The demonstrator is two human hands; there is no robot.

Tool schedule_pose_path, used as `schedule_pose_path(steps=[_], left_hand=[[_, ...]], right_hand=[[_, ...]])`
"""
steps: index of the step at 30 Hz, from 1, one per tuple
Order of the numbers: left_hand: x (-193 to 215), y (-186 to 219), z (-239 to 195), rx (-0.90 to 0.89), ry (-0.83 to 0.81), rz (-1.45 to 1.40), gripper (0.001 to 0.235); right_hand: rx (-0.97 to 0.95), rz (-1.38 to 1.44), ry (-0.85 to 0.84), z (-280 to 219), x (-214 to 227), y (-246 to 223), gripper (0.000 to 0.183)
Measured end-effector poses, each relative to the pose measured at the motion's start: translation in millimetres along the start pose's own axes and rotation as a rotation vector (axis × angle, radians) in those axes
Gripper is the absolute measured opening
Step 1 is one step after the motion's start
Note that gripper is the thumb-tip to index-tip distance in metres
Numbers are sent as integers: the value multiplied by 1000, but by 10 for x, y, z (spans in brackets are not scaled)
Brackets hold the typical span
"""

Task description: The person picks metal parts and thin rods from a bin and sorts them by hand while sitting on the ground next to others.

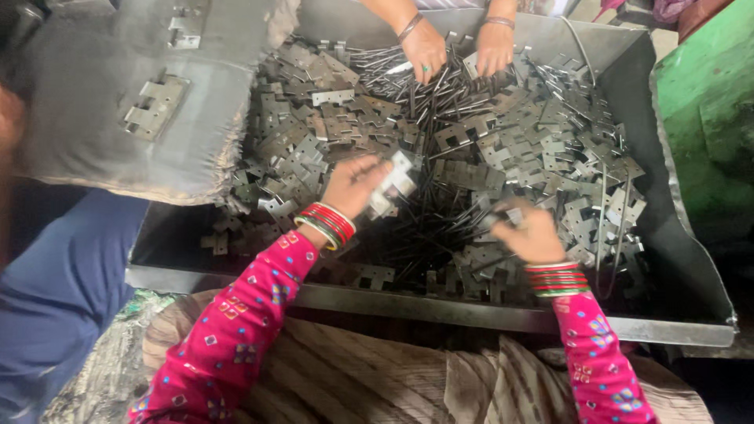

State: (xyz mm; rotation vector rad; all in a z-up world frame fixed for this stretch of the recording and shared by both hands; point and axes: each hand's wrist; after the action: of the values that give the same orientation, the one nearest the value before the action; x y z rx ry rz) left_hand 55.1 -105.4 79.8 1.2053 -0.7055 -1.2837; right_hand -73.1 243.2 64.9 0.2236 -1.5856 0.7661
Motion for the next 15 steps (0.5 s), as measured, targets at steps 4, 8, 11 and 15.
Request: schedule_pose_path(steps=[4, 8, 11, 15], left_hand=[[-68, 162, 103, 192, 145, -263, 30], [-408, 98, -85, 279, 36, -127, 40], [-727, -37, -501, -46, -166, 385, 45], [-872, -197, -711, -50, -341, 825, 64]], right_hand=[[-258, 1478, -21, -218, 244, -120, 29], [-674, 1571, -73, -193, 140, -484, 26], [-698, 1699, -278, -186, -288, -703, 25], [-459, 1730, -521, -201, -767, -811, 50]])
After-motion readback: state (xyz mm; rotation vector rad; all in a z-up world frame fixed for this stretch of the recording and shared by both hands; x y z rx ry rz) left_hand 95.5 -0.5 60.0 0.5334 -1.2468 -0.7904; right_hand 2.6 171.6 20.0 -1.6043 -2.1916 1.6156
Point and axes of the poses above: each hand's wrist, its own z-axis towards the middle knuckle, its own x-axis out of the back of the hand, y = z × x, and after that the axes turned 9 degrees about -x, right-handed
